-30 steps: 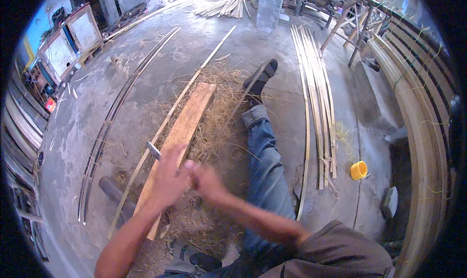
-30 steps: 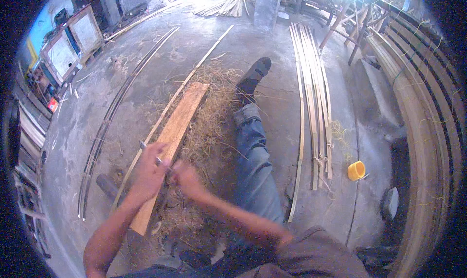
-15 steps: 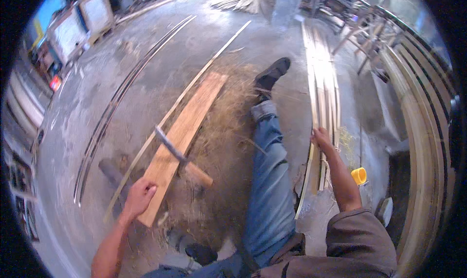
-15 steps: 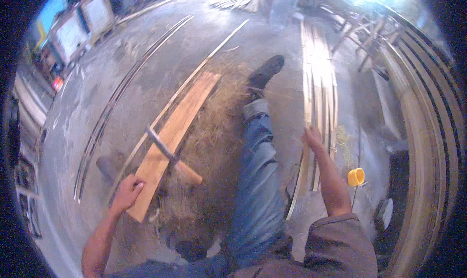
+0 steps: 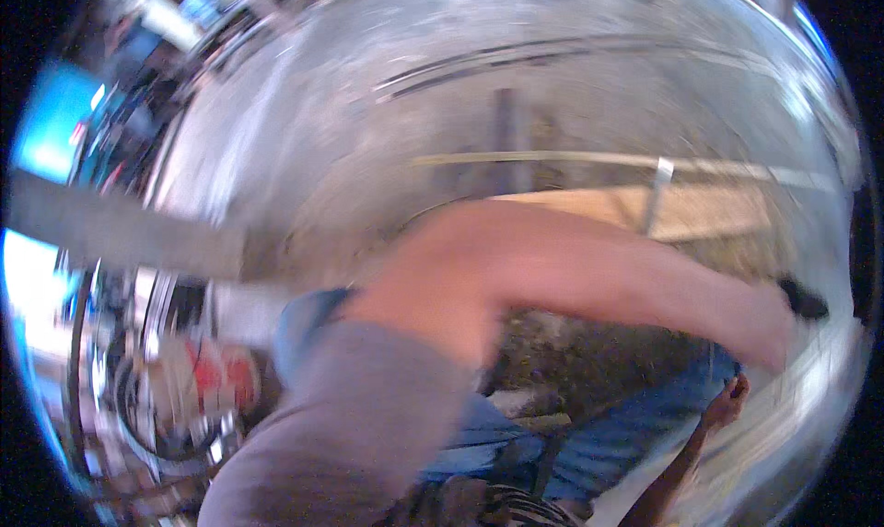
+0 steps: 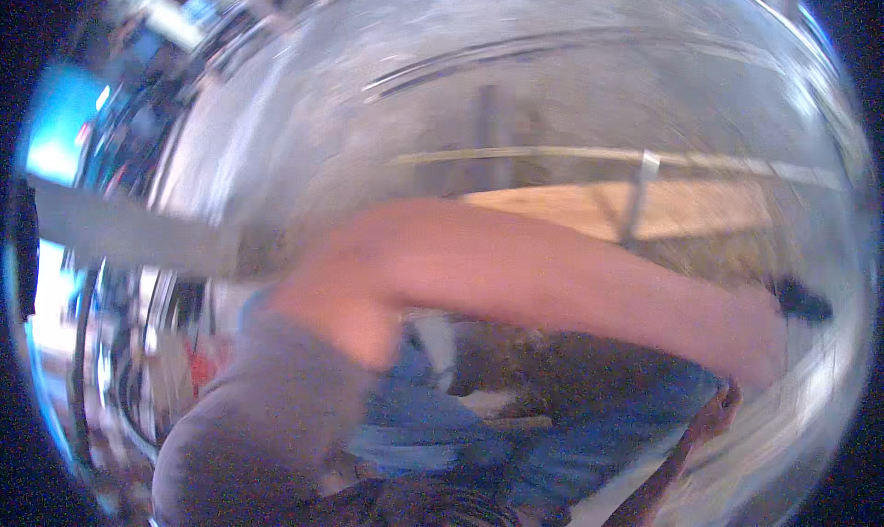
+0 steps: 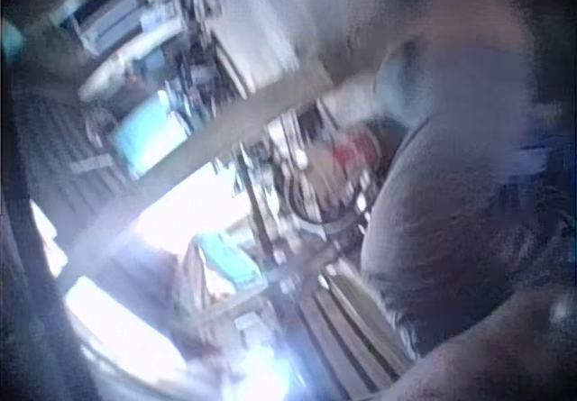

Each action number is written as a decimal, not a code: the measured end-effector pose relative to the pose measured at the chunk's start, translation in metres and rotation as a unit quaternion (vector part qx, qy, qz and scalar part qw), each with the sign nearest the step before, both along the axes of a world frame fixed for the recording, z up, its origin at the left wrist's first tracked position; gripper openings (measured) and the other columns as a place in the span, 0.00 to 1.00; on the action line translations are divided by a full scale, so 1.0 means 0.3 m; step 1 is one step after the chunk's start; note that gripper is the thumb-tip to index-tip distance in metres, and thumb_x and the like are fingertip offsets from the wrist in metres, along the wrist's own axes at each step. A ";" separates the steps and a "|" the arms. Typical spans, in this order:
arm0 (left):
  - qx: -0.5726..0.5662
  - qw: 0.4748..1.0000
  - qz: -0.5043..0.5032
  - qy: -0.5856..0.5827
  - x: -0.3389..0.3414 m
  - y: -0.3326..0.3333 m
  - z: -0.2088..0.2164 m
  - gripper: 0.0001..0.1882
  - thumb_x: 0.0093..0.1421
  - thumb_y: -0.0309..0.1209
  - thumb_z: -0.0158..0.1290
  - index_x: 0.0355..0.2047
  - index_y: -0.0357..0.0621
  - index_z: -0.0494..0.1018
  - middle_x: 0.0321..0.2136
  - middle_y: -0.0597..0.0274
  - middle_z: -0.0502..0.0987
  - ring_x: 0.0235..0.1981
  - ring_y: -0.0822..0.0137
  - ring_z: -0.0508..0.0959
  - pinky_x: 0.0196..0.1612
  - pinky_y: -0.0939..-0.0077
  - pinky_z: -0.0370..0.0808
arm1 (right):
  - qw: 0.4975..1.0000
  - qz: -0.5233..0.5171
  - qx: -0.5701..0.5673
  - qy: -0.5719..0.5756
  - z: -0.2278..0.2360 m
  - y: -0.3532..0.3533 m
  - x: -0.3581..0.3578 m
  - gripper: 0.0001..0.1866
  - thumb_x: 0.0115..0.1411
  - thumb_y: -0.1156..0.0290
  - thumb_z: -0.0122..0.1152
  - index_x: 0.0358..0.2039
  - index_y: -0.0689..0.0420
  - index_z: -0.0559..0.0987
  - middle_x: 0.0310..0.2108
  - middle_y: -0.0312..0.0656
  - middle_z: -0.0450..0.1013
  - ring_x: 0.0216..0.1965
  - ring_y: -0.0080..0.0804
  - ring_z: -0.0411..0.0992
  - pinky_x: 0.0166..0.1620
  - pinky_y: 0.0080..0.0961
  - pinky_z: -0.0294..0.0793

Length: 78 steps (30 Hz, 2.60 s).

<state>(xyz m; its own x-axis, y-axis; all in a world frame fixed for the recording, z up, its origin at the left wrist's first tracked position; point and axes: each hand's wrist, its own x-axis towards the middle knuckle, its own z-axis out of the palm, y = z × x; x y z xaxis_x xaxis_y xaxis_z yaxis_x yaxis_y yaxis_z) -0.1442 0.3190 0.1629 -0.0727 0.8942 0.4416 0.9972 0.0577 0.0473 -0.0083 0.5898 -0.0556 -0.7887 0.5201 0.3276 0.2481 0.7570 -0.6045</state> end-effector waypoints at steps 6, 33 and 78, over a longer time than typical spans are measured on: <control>0.023 0.999 -0.012 -0.025 -0.174 0.202 0.014 0.08 0.53 0.35 0.46 0.30 0.48 0.73 0.30 0.58 0.74 0.33 0.56 0.75 0.33 0.61 0.71 | 0.940 0.298 0.003 -0.168 -0.203 -0.601 -0.257 0.18 0.56 0.70 0.50 0.46 0.62 0.68 0.43 0.52 0.68 0.45 0.43 0.67 0.49 0.35 0.65; 0.073 0.818 0.487 -0.297 -0.333 -1.178 -0.467 0.18 0.57 0.42 0.47 0.26 0.37 0.64 0.16 0.50 0.66 0.18 0.53 0.66 0.23 0.65 0.63 | 0.932 0.158 -0.289 -0.153 0.082 -0.788 -0.088 0.28 0.46 0.68 0.59 0.49 0.60 0.65 0.36 0.50 0.72 0.37 0.39 0.73 0.41 0.32 0.71; -0.001 0.799 0.476 -0.367 -0.326 -0.170 -0.722 0.20 0.54 0.42 0.47 0.41 0.40 0.68 0.40 0.49 0.72 0.37 0.49 0.75 0.37 0.54 0.72 | 0.762 0.388 -0.397 -0.334 0.022 -1.009 -0.158 0.20 0.55 0.70 0.52 0.47 0.66 0.68 0.46 0.55 0.69 0.47 0.41 0.68 0.49 0.34 0.65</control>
